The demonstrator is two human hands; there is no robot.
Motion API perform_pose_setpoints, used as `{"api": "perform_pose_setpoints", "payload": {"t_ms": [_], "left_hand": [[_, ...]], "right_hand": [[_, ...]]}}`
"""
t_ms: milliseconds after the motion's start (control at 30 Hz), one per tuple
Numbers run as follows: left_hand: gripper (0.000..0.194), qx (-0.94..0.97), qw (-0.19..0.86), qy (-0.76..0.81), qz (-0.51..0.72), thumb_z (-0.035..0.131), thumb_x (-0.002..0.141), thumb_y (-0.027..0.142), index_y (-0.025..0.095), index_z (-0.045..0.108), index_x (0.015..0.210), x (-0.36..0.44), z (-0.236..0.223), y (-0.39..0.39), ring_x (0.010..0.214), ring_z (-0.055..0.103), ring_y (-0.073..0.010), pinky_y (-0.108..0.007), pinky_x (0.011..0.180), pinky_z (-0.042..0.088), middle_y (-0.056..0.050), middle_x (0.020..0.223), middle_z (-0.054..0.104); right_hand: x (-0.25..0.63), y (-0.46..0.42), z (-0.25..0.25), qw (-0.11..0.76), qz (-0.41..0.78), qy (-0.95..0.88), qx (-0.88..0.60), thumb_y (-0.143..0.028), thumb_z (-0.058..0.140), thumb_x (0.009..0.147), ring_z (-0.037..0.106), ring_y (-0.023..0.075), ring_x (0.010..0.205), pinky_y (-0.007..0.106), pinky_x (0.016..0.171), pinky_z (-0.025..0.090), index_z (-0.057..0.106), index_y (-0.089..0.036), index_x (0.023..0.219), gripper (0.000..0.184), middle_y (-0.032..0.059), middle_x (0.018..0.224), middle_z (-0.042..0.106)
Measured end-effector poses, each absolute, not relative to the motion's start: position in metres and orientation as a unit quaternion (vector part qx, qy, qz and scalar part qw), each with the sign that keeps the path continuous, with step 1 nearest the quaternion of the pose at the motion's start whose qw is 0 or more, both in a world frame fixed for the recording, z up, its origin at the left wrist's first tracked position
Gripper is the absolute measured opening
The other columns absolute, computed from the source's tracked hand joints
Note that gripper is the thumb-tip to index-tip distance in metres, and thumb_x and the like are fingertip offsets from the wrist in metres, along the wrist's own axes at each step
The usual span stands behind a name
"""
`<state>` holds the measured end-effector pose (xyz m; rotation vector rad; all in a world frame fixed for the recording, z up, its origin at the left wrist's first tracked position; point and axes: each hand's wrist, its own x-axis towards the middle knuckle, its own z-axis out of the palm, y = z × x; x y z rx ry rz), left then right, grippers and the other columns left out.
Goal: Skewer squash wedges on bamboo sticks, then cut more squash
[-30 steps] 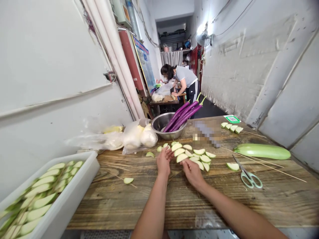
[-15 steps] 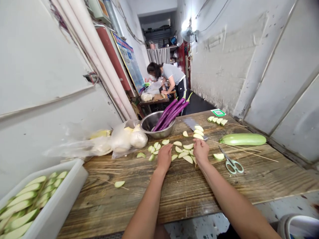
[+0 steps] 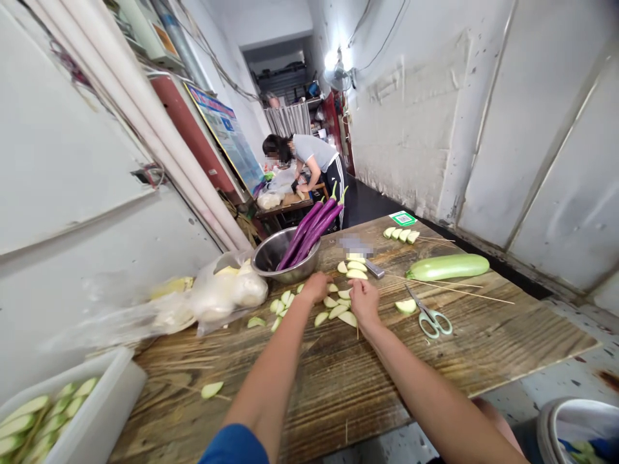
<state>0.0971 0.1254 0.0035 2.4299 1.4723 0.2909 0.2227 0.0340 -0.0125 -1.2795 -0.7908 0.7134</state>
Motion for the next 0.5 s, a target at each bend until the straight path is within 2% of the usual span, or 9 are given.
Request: {"api": "perform_pose_setpoints", "payload": {"t_ms": [133,267,333,400,500], "left_hand": [[0.017,0.852,0.116,0.490,0.140,0.056,0.062,0.008,0.017,0.064,0.075,0.100,0.000,0.112,0.081,0.056,-0.0185,-0.028,0.076,0.041,-0.006,0.079,0.062],[0.013,0.757,0.165,0.513,0.370,0.054,0.071,0.019,0.018,0.060,0.082,0.087,-0.011,0.082,0.080,0.057,-0.0149,-0.028,0.077,0.042,-0.003,0.082,0.063],[0.019,0.654,0.243,0.520,0.493,0.056,0.072,0.027,0.018,0.058,0.089,0.076,-0.015,0.065,0.079,0.058,-0.0139,-0.028,0.076,0.044,-0.003,0.085,0.062],[0.028,0.528,0.368,0.505,0.575,0.059,0.071,0.031,0.017,0.055,0.094,0.063,-0.017,0.051,0.074,0.059,-0.0129,-0.027,0.069,0.047,-0.002,0.086,0.061],[0.023,0.336,0.535,0.447,0.633,0.064,0.067,0.024,0.016,0.056,0.087,0.045,-0.014,0.036,0.062,0.057,-0.0081,-0.019,0.056,0.046,0.000,0.078,0.058]], "right_hand": [[0.221,0.032,-0.011,0.673,0.320,-0.357,-0.563,-0.036,0.039,0.076,0.043,0.0121,0.042,0.022,0.043,0.032,0.062,-0.016,0.071,0.031,-0.0034,0.042,0.048],[0.217,0.026,-0.009,0.658,0.331,-0.389,-0.553,-0.036,0.040,0.077,0.042,0.0115,0.043,0.021,0.044,0.032,0.061,-0.016,0.072,0.030,-0.0041,0.045,0.047],[0.213,0.021,-0.007,0.645,0.324,-0.425,-0.546,-0.036,0.040,0.078,0.042,0.0113,0.044,0.021,0.044,0.032,0.060,-0.016,0.072,0.030,-0.0041,0.046,0.046],[0.208,0.015,-0.005,0.622,0.314,-0.479,-0.534,-0.036,0.039,0.079,0.041,0.0111,0.045,0.020,0.044,0.031,0.060,-0.016,0.071,0.030,-0.0036,0.047,0.046],[0.198,0.003,-0.002,0.565,0.308,-0.586,-0.492,-0.033,0.040,0.081,0.041,0.0108,0.047,0.020,0.046,0.031,0.060,-0.017,0.071,0.028,-0.0029,0.049,0.047]]}}
